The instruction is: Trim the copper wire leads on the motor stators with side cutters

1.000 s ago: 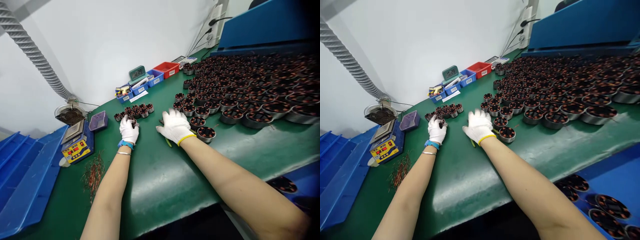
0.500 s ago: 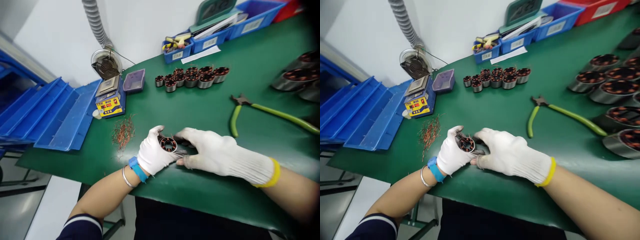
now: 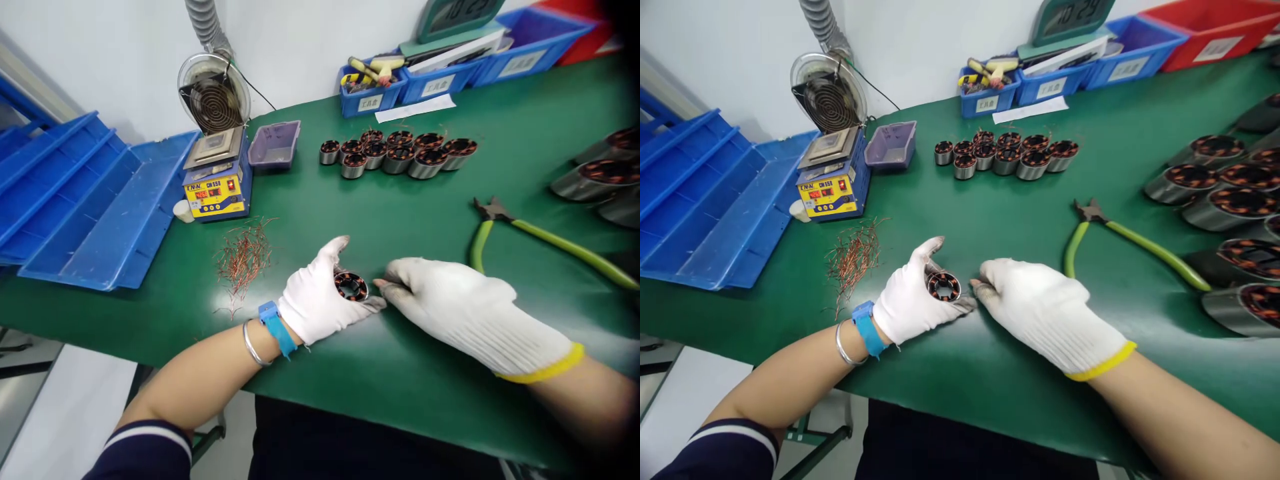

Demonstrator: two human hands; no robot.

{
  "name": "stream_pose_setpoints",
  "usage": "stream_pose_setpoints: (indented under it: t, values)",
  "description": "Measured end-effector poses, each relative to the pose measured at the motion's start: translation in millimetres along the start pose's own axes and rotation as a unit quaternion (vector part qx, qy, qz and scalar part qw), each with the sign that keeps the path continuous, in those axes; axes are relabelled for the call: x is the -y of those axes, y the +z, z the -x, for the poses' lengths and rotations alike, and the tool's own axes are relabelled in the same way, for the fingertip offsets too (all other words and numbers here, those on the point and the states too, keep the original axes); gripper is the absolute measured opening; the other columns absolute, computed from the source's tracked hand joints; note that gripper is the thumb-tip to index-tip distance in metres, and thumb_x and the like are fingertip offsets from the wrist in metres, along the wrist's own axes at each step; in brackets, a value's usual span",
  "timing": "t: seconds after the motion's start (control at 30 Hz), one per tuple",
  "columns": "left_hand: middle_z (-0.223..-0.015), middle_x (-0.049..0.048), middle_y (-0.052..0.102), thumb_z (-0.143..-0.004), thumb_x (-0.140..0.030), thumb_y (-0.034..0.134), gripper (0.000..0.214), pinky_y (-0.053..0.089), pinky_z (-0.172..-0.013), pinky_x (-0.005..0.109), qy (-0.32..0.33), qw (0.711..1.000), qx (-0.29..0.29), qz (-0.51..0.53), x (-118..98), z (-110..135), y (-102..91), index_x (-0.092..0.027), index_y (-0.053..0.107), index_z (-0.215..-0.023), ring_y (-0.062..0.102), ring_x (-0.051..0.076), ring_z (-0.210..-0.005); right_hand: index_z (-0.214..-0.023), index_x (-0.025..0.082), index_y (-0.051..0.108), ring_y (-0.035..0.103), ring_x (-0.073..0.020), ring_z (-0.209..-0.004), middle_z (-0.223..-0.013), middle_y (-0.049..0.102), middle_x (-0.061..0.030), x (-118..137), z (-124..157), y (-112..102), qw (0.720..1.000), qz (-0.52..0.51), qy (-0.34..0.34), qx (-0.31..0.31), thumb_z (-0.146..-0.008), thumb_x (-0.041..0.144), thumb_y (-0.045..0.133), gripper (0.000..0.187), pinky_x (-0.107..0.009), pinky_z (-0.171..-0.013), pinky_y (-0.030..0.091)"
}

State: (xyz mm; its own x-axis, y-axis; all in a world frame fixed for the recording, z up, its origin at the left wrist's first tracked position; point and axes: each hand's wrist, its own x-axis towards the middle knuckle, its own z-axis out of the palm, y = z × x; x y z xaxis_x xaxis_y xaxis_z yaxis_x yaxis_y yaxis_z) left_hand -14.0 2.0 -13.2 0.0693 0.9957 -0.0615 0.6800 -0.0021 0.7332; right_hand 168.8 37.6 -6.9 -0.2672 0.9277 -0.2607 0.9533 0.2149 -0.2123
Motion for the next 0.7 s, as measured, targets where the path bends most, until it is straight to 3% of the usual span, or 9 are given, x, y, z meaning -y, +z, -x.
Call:
stream_pose_setpoints:
  t: [0.13,0.2,0.3,0.37,0.43,0.57,0.7]
  values:
    - [-0.103,0.0045,0.069,-0.066,-0.054,0.079,0.11,0.056,-0.081,0.045,-0.006,1.0,0.017,0.008,0.8,1.0,-1.2,-0.03,0.015,-0.153,0.07,0.029,-0.091,-0.105,0.025,0.066,0.066,-0.0224,-0.089,-0.103,0.071,-0.0033,6.2,-7.3,3.4,0.981,-0.185,-0.052,-0.032,-0.087,0.047,0.044,0.035,-0.03,-0.064,0.044]
    - [-0.098,0.0033,0.07,-0.066,-0.052,0.079,0.116,0.056,-0.079,0.043,-0.003,0.999,0.03,0.017,1.6,1.6,-1.0,-0.029,0.008,-0.155,0.07,0.028,-0.088,-0.099,0.023,0.066,0.065,-0.0204,-0.085,-0.098,0.072,-0.0034,10.6,-9.7,2.6,0.968,-0.239,-0.08,-0.015,-0.085,0.043,0.047,0.031,-0.029,-0.067,0.045]
    - [-0.096,0.0038,0.07,-0.063,-0.048,0.083,0.121,0.055,-0.08,0.041,0.015,0.998,0.042,0.046,4.0,0.4,0.6,-0.027,0.008,-0.156,0.07,0.027,-0.087,-0.086,0.023,0.064,0.064,-0.0221,-0.079,-0.088,0.071,-0.0024,11.9,-12.6,-2.2,0.982,-0.186,-0.024,0.017,-0.085,0.041,0.047,0.025,-0.032,-0.062,0.041]
    - [-0.098,0.005,0.071,-0.061,-0.044,0.085,0.124,0.055,-0.081,0.041,0.021,0.996,0.047,0.066,6.3,-1.6,1.5,-0.026,0.008,-0.156,0.07,0.027,-0.088,-0.088,0.026,0.065,0.064,-0.0268,-0.085,-0.093,0.071,-0.0022,10.2,-13.3,-5.1,0.992,-0.112,0.047,0.012,-0.085,0.043,0.047,0.025,-0.034,-0.06,0.037]
    - [-0.101,0.0048,0.071,-0.06,-0.042,0.085,0.124,0.055,-0.082,0.04,0.023,0.996,0.055,0.071,8.4,-3.1,1.5,-0.027,0.007,-0.156,0.07,0.027,-0.09,-0.094,0.027,0.066,0.064,-0.0292,-0.092,-0.099,0.071,-0.0034,9.7,-12.3,-5.5,0.993,-0.103,0.062,-0.013,-0.087,0.045,0.045,0.029,-0.034,-0.06,0.036]
    - [-0.103,0.0024,0.071,-0.066,-0.041,0.081,0.12,0.055,-0.082,0.039,0.021,0.995,0.08,0.061,9.0,-1.0,0.3,-0.03,0.003,-0.156,0.07,0.026,-0.091,-0.108,0.024,0.064,0.063,-0.0246,-0.099,-0.112,0.068,-0.0057,18.2,-4.8,-0.9,0.968,-0.236,-0.063,-0.051,-0.084,0.042,0.055,0.032,-0.032,-0.072,0.042]
    - [-0.1,0.0007,0.071,-0.07,-0.041,0.079,0.12,0.055,-0.081,0.035,0.009,0.995,0.083,0.06,4.0,1.8,-1.1,-0.027,-0.003,-0.156,0.07,0.023,-0.088,-0.088,0.02,0.064,0.062,-0.0181,-0.088,-0.097,0.068,-0.0037,24.3,-0.4,-0.4,0.949,-0.28,-0.116,-0.083,-0.082,0.027,0.058,0.011,-0.029,-0.072,0.042]
